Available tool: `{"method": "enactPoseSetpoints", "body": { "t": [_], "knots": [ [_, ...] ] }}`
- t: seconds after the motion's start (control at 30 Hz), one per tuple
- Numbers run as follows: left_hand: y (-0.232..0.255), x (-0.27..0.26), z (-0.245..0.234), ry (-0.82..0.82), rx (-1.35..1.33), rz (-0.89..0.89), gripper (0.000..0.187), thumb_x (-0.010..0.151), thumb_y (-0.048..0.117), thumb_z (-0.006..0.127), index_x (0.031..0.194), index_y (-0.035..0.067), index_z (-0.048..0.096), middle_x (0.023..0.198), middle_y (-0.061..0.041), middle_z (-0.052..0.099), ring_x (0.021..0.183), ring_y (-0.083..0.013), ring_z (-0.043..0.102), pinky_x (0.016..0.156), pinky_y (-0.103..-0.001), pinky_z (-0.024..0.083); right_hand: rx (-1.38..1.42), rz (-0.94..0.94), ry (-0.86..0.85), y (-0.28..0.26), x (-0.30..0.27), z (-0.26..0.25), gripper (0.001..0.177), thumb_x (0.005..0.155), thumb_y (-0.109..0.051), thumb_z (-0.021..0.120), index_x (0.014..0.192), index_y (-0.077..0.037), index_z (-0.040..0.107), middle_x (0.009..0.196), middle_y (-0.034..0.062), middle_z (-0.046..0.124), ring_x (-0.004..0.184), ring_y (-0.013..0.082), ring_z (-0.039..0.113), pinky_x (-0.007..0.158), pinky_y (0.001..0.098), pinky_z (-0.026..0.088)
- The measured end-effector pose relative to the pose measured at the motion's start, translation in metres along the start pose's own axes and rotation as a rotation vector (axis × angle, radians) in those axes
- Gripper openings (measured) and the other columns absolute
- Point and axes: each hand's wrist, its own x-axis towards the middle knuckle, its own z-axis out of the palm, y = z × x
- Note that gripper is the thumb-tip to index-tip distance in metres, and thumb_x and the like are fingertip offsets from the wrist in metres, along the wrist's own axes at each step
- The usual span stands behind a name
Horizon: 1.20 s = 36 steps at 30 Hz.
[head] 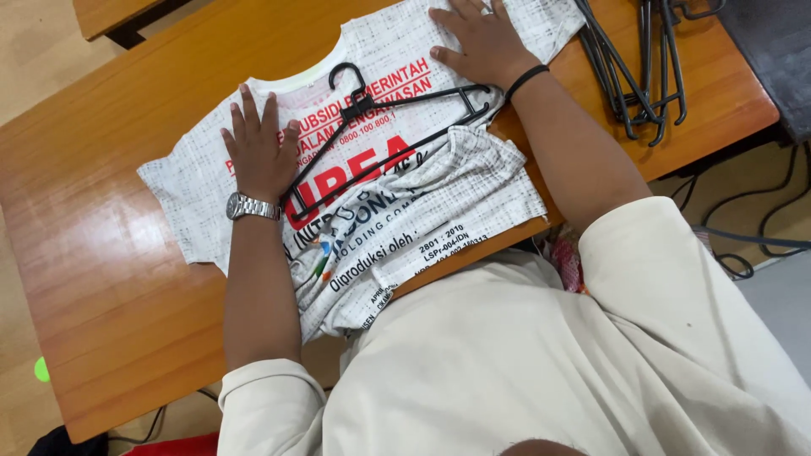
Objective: A person takes a white shirt, smooths it out on a wooden table, and carefully inserts a black plastic hanger into the collar.
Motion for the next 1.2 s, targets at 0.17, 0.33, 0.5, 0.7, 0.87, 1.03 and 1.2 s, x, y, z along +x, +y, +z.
{"method": "enactPoseSetpoints", "body": {
  "t": [0.17, 0.33, 0.5, 0.7, 0.87, 1.03, 1.2],
  "knots": [
    [-0.038, 0.008, 0.029, 0.195, 0.215, -0.106, 0.077, 0.124, 0.061, 0.037, 0.166, 0.016, -0.009, 0.176, -0.009, -0.002, 0.164, -0.0391, 0.019, 0.121, -0.078, 0.017, 0.051, 0.043, -0.064, -0.001, 0.002, -0.001, 0.058, 0.11, -0.044, 0.052, 0.156, -0.011, 0.047, 0.164, 0.0156, 0.035, 0.149, 0.0337, 0.028, 0.117, 0.0572, 0.011],
    [-0.04, 0.001, -0.073, 0.618, -0.404, -0.105, 0.057, 0.115, 0.047, 0.032, 0.153, 0.005, 0.035, 0.159, -0.017, 0.039, 0.15, -0.0309, 0.036, 0.125, -0.047, 0.025, 0.039, 0.051, -0.05, -0.002, -0.001, -0.002, 0.057, 0.11, -0.044, 0.052, 0.156, -0.012, 0.048, 0.163, 0.0161, 0.037, 0.149, 0.0334, 0.029, 0.117, 0.0565, 0.012],
    [-0.014, -0.04, -0.141, 0.586, -0.594, 0.107, 0.048, 0.117, 0.037, 0.029, 0.14, -0.004, 0.04, 0.139, -0.023, 0.047, 0.135, -0.0374, 0.044, 0.114, -0.05, 0.035, 0.04, 0.032, -0.061, -0.001, -0.001, 0.0, 0.057, 0.11, -0.045, 0.051, 0.157, -0.012, 0.047, 0.164, 0.0157, 0.037, 0.15, 0.0327, 0.027, 0.117, 0.0577, 0.012],
    [-0.118, -0.086, -0.085, 0.646, 0.072, -0.086, 0.032, 0.096, 0.01, 0.072, 0.124, -0.006, 0.066, 0.128, -0.024, 0.062, 0.118, -0.042, 0.054, 0.095, -0.055, 0.043, 0.027, -0.069, 0.007, 0.004, -0.001, 0.004, 0.054, 0.111, -0.042, 0.054, 0.152, -0.007, 0.055, 0.15, 0.0161, 0.057, 0.129, 0.0378, 0.053, 0.106, 0.0555, 0.024],
    [-0.194, -0.106, -0.051, 0.294, -0.045, -0.492, 0.022, 0.103, 0.023, 0.065, 0.111, 0.003, 0.071, 0.125, -0.02, 0.057, 0.117, -0.041, 0.049, 0.095, -0.054, 0.041, 0.025, -0.11, 0.001, 0.002, -0.001, -0.004, 0.054, 0.112, -0.037, 0.057, 0.154, -0.003, 0.054, 0.152, 0.0214, 0.056, 0.133, 0.0414, 0.05, 0.106, 0.056, 0.024],
    [-0.177, -0.107, -0.046, 0.298, 0.086, -0.322, 0.033, 0.104, 0.035, 0.073, 0.111, 0.003, 0.071, 0.125, -0.024, 0.059, 0.116, -0.0429, 0.051, 0.093, -0.056, 0.038, 0.072, 0.015, -0.077, 0.002, 0.002, 0.0, 0.059, 0.11, -0.045, 0.051, 0.157, -0.01, 0.049, 0.164, 0.0199, 0.035, 0.151, 0.0376, 0.023, 0.117, 0.0616, 0.012],
    [-0.145, -0.102, -0.064, 0.297, 0.038, -0.184, 0.031, 0.094, 0.02, 0.083, 0.107, -0.007, 0.076, 0.114, -0.021, 0.068, 0.096, -0.0348, 0.064, 0.078, -0.044, 0.054, 0.051, -0.004, 0.014, 0.011, 0.0, 0.012, 0.057, 0.107, -0.042, 0.06, 0.153, -0.007, 0.055, 0.159, 0.0206, 0.043, 0.145, 0.0405, 0.034, 0.11, 0.0648, 0.02]
  ]
}}
